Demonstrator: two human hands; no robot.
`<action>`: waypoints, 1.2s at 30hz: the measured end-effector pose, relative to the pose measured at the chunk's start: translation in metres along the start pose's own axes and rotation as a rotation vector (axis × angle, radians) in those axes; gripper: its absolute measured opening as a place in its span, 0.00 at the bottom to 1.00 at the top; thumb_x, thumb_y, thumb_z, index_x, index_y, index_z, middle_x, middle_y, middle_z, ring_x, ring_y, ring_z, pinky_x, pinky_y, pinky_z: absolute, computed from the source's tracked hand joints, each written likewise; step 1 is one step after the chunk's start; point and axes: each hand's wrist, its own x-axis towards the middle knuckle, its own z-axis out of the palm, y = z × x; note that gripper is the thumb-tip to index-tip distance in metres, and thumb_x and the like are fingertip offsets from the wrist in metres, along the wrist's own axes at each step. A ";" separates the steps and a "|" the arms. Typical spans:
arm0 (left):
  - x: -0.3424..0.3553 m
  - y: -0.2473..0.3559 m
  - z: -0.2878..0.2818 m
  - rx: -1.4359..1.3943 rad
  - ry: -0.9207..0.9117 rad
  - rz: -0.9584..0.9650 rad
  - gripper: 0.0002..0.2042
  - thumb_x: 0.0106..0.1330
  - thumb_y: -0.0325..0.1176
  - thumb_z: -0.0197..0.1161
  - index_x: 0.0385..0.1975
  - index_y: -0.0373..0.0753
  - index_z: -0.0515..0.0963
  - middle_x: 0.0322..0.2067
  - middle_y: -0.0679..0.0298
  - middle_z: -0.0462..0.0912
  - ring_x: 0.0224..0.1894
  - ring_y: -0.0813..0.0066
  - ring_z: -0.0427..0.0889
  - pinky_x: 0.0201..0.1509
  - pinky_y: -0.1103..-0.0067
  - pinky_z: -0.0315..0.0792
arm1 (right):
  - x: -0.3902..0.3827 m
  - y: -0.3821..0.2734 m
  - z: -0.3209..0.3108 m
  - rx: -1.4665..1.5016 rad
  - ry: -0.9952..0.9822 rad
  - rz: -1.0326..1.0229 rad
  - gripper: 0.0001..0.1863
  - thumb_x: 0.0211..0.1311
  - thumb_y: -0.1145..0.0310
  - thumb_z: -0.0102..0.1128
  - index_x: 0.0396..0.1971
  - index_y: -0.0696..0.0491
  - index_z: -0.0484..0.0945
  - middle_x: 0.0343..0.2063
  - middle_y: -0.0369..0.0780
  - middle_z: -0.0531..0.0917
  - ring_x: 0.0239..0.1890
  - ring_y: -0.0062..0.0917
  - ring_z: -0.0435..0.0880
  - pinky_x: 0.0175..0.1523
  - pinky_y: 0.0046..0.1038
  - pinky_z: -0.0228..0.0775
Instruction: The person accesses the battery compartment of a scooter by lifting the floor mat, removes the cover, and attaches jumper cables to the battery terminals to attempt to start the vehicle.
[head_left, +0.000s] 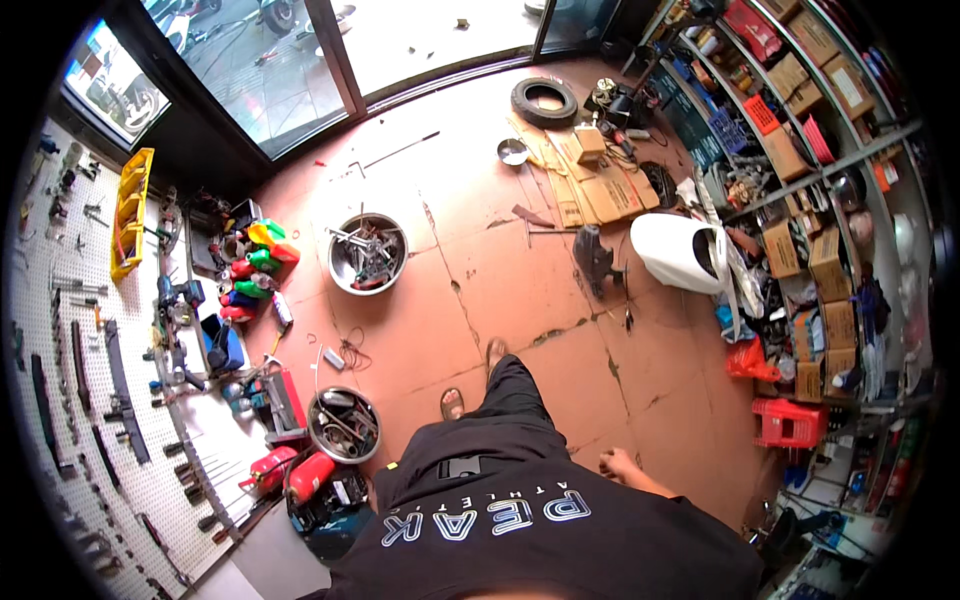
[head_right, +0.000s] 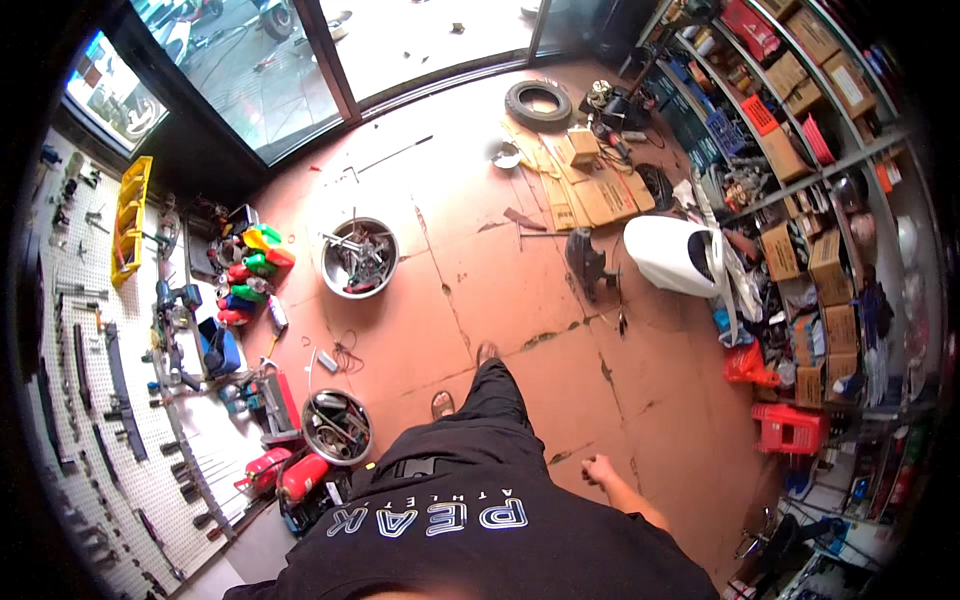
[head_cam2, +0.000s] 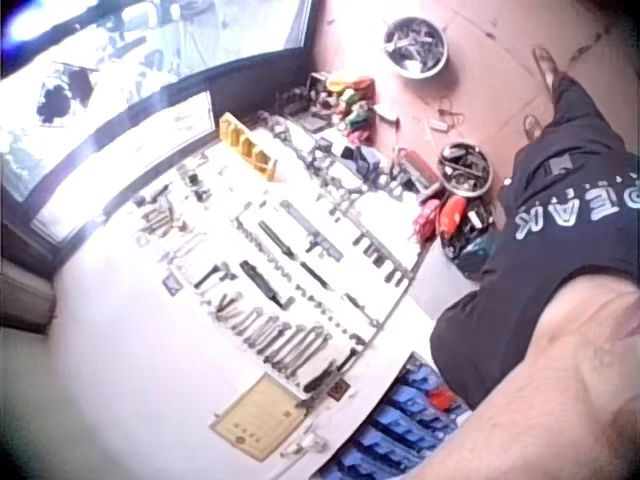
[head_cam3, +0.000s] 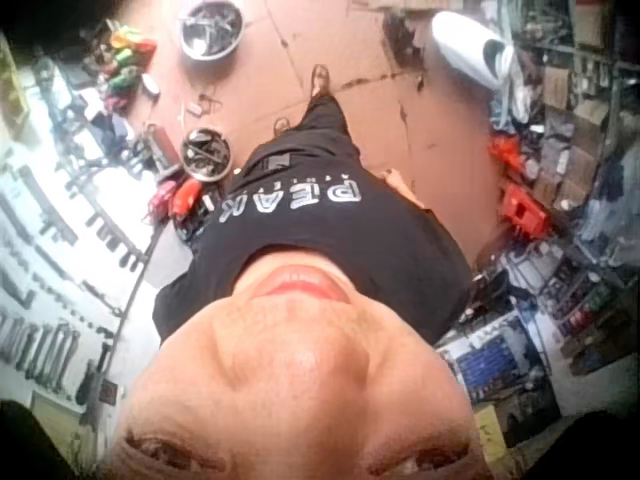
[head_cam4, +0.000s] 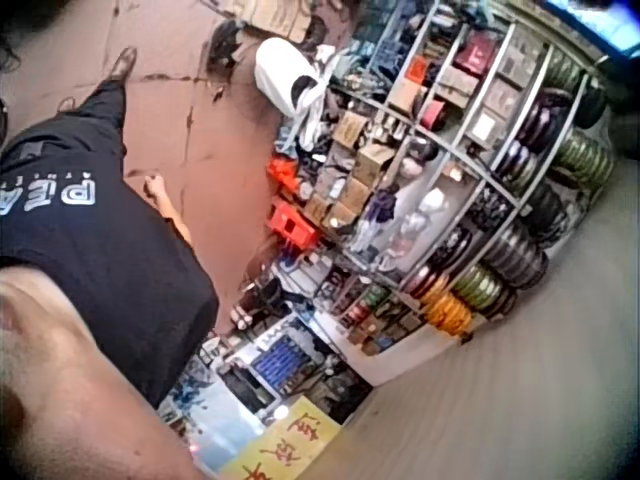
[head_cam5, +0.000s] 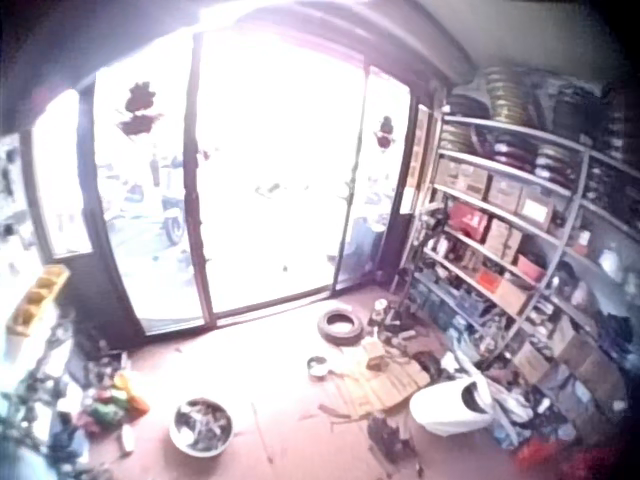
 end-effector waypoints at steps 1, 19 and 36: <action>0.012 0.024 0.008 -0.017 0.014 0.006 0.15 0.61 0.41 0.60 0.41 0.37 0.79 0.30 0.53 0.82 0.33 0.60 0.81 0.37 0.68 0.75 | -0.002 -0.025 -0.007 -0.040 -0.011 -0.016 0.15 0.65 0.66 0.56 0.44 0.63 0.75 0.28 0.45 0.80 0.26 0.28 0.78 0.29 0.33 0.71; 0.221 0.352 0.131 0.599 0.348 0.253 0.11 0.63 0.38 0.60 0.38 0.39 0.80 0.29 0.61 0.82 0.28 0.70 0.79 0.31 0.75 0.74 | 0.229 -0.906 -0.110 0.187 -0.072 -0.897 0.15 0.67 0.65 0.54 0.47 0.59 0.74 0.31 0.40 0.82 0.29 0.22 0.81 0.32 0.24 0.72; 0.582 1.086 0.155 0.242 -0.092 0.747 0.17 0.64 0.41 0.62 0.46 0.35 0.79 0.35 0.59 0.85 0.34 0.73 0.83 0.40 0.77 0.77 | 0.365 -1.056 -0.137 -0.035 -0.016 -0.253 0.17 0.61 0.64 0.59 0.44 0.61 0.77 0.32 0.45 0.83 0.30 0.32 0.82 0.33 0.34 0.74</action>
